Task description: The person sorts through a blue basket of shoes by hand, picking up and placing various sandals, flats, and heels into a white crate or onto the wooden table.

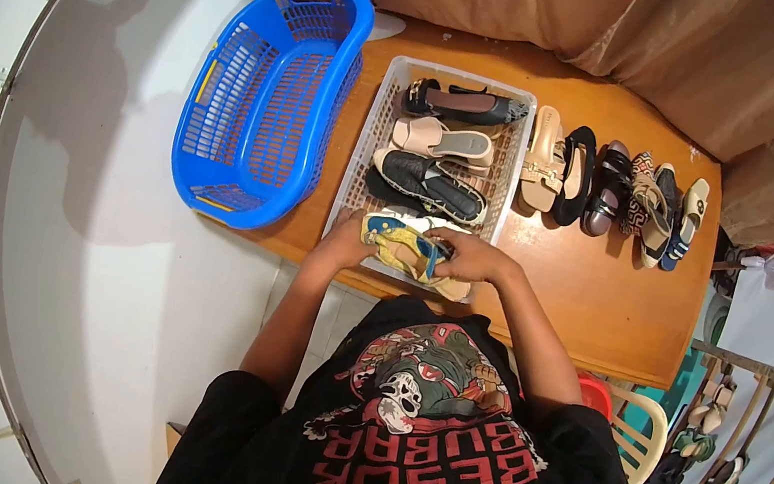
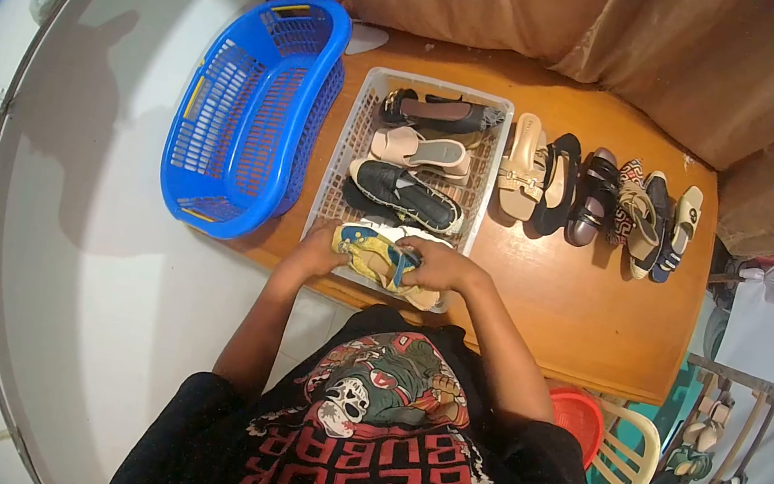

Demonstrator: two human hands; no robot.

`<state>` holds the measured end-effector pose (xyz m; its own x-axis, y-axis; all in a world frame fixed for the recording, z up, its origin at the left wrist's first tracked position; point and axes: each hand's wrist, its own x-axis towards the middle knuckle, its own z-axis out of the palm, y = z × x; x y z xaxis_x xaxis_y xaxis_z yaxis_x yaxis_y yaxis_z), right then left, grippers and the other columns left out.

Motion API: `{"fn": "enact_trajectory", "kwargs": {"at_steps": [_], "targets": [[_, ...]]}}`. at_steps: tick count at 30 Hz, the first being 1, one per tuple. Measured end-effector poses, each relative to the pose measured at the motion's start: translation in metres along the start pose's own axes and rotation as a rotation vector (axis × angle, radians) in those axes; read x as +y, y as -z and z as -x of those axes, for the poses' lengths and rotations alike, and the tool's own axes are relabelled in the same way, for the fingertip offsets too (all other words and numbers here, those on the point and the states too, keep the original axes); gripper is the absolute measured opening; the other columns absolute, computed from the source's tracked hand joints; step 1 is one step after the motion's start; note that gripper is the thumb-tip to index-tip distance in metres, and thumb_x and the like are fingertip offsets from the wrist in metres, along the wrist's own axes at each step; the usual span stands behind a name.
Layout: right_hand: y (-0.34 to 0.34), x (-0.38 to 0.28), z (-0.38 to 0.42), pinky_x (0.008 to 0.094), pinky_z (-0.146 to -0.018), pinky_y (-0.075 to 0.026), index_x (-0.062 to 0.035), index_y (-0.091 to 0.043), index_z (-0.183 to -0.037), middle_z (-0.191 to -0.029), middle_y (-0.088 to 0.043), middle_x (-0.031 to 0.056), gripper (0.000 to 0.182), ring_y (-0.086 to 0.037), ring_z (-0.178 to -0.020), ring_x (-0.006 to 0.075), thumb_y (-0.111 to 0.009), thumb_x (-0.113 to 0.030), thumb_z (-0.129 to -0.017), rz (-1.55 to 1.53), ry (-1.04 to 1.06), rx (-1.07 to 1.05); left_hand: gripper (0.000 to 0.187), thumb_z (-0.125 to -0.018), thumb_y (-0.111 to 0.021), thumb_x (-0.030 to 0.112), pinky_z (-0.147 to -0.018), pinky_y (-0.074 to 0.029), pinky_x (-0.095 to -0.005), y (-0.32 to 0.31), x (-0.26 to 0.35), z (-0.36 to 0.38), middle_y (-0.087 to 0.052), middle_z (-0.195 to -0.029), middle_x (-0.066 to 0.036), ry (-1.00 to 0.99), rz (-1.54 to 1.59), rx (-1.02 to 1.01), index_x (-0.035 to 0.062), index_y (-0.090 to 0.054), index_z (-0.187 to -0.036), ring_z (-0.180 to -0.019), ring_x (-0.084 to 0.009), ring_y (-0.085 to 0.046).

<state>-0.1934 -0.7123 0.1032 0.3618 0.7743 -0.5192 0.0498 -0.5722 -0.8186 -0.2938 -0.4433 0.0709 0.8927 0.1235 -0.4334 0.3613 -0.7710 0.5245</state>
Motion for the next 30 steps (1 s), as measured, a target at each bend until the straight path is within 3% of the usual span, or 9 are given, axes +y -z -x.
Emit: {"fn": "enact_trajectory", "kwargs": {"at_steps": [8, 10, 12, 16, 18, 20, 23, 27, 30], "targets": [[-0.008, 0.011, -0.002, 0.0341, -0.092, -0.051, -0.0053, -0.049, -0.14, -0.123, -0.065, 0.0175, 0.075, -0.064, -0.107, 0.0272, -0.077, -0.017, -0.071, -0.102, 0.043, 0.08, 0.081, -0.071, -0.076, 0.017, -0.111, -0.037, -0.0438, 0.008, 0.004, -0.014, -0.047, -0.135, -0.023, -0.037, -0.118, -0.154, 0.0073, -0.045, -0.145, -0.13, -0.0407, -0.043], [-0.008, 0.003, 0.004, 0.0343, -0.088, -0.052, -0.0054, -0.049, -0.14, -0.122, -0.065, 0.0173, 0.073, -0.064, -0.101, 0.0257, -0.076, -0.012, -0.072, -0.102, 0.078, 0.12, 0.08, -0.073, -0.075, 0.017, -0.111, -0.033, -0.0445, 0.013, 0.005, -0.011, -0.044, -0.134, -0.021, -0.306, -0.133, -0.09, 0.01, -0.044, -0.146, -0.129, -0.0396, -0.042], [-0.005, -0.005, 0.014, 0.0357, -0.088, -0.052, -0.0053, -0.049, -0.14, -0.122, -0.065, 0.0168, 0.072, -0.065, -0.102, 0.0258, -0.075, -0.01, -0.073, -0.201, -0.115, 0.037, 0.074, -0.077, -0.074, 0.02, -0.11, -0.032, -0.0443, 0.016, 0.007, -0.008, -0.045, -0.13, -0.016, -0.428, -0.069, -0.102, 0.0149, -0.047, -0.145, -0.127, -0.0352, -0.043], [-0.015, 0.018, 0.022, 0.0343, -0.105, -0.044, -0.0077, -0.048, -0.142, -0.133, -0.057, 0.015, 0.072, -0.055, -0.122, 0.0228, -0.066, -0.002, -0.073, -0.264, 0.16, 0.205, 0.061, -0.083, -0.071, 0.026, -0.107, -0.035, -0.0434, 0.022, 0.013, -0.011, -0.047, -0.131, -0.009, -0.516, -0.084, -0.209, 0.0202, -0.051, -0.141, -0.125, -0.0305, -0.045], [-0.019, 0.016, 0.032, 0.0353, -0.109, -0.039, -0.0078, -0.047, -0.143, -0.139, -0.052, 0.0139, 0.073, -0.049, -0.129, 0.023, -0.06, 0.001, -0.072, -0.366, 0.127, 0.241, 0.057, -0.084, -0.07, 0.027, -0.105, -0.036, -0.0431, 0.024, 0.013, -0.02, -0.047, -0.13, -0.011, -0.423, -0.093, -0.273, 0.0194, -0.054, -0.138, -0.123, -0.0321, -0.046], [-0.022, 0.005, 0.043, 0.0382, -0.109, -0.04, -0.0078, -0.046, -0.144, -0.142, -0.05, 0.013, 0.072, -0.047, -0.131, 0.0257, -0.056, 0.001, -0.073, -0.524, 0.114, 0.314, 0.053, -0.085, -0.069, 0.028, -0.105, -0.038, -0.0416, 0.018, -0.003, -0.044, -0.05, -0.127, -0.014, -0.521, -0.067, -0.288, 0.0161, -0.057, -0.135, -0.123, -0.0329, -0.047], [-0.043, 0.003, 0.046, 0.0377, -0.105, -0.042, -0.008, -0.046, -0.142, -0.14, -0.051, 0.0106, 0.065, -0.05, -0.123, 0.0234, -0.053, 0.0, -0.078, -0.515, 0.149, 0.599, 0.06, -0.09, -0.067, 0.038, -0.106, -0.038, -0.042, 0.024, -0.004, -0.067, -0.052, -0.13, -0.023, -0.531, 0.018, -0.517, 0.0097, -0.051, -0.14, -0.123, -0.0366, -0.048], [-0.072, 0.009, 0.051, 0.0332, -0.095, -0.046, -0.0039, -0.055, -0.129, -0.124, -0.059, 0.0067, 0.039, -0.056, -0.109, 0.0177, -0.055, -0.005, -0.09, -0.613, 0.081, 1.009, 0.048, -0.097, -0.063, 0.026, -0.09, -0.047, -0.0289, 0.049, 0.023, -0.088, -0.064, -0.108, -0.01, -0.453, 0.295, -0.772, -0.0002, -0.051, -0.136, -0.099, -0.0165, -0.059], [-0.098, 0.017, 0.054, 0.0307, -0.088, -0.048, -0.0027, -0.061, -0.118, -0.108, -0.066, 0.0042, 0.024, -0.06, -0.097, 0.014, -0.056, -0.009, -0.095, -0.696, 0.058, 1.217, 0.045, -0.099, -0.06, 0.025, -0.089, -0.047, -0.0295, 0.07, 0.056, -0.093, -0.063, -0.107, -0.008, -0.51, 0.216, -0.778, 0.0001, -0.049, -0.136, -0.098, -0.0155, -0.058]]}}
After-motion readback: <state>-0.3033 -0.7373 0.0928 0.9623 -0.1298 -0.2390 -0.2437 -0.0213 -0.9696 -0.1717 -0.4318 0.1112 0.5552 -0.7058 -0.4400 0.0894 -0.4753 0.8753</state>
